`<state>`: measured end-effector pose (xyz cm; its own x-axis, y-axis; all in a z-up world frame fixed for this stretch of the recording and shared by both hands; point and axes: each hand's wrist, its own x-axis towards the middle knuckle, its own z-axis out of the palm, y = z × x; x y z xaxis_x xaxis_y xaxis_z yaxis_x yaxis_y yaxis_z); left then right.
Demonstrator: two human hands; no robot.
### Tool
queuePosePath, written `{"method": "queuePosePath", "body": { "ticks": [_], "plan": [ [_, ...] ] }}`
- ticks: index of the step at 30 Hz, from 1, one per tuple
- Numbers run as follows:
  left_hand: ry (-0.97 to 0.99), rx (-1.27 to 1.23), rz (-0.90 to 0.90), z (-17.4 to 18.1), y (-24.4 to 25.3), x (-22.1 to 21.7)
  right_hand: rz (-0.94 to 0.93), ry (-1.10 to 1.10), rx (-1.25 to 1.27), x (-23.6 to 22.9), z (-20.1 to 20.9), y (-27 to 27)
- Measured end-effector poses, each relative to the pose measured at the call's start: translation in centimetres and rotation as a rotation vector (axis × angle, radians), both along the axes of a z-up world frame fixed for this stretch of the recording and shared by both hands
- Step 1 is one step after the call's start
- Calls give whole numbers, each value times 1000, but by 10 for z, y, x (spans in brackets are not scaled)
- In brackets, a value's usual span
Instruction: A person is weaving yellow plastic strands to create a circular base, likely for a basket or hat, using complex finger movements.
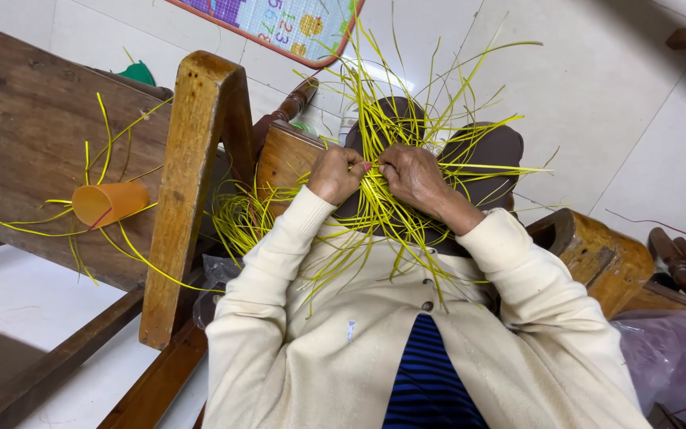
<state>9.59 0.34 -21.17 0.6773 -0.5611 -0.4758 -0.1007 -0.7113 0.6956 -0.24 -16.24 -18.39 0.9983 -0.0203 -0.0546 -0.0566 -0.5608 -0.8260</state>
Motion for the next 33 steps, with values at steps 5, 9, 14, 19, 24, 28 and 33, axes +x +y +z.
{"method": "queuePosePath", "body": {
  "ticks": [5, 9, 14, 19, 24, 28, 33],
  "plan": [
    [46, -97, -25, -7, -1, -3, -47, -5, -58, 1, 15, 2],
    [40, -125, -22, -9, 0, -7, -98, 21, -149, -5, 26, 5],
    [71, -169, -39, -22, 5, -8, -3, 121, -318, -6, 46, 8],
    [131, -182, 5, -43, 14, -3, 15, -52, 9, -11, 60, 11],
    [211, -220, -10, -52, 17, -11, 120, -130, 212, -10, 18, 15],
    [204, -242, -61, -53, 22, -12, 106, -182, 159, -9, -12, 18],
    [212, -266, -56, -47, 24, -15, 65, -191, 168, -10, -15, 16]
  ]
}}
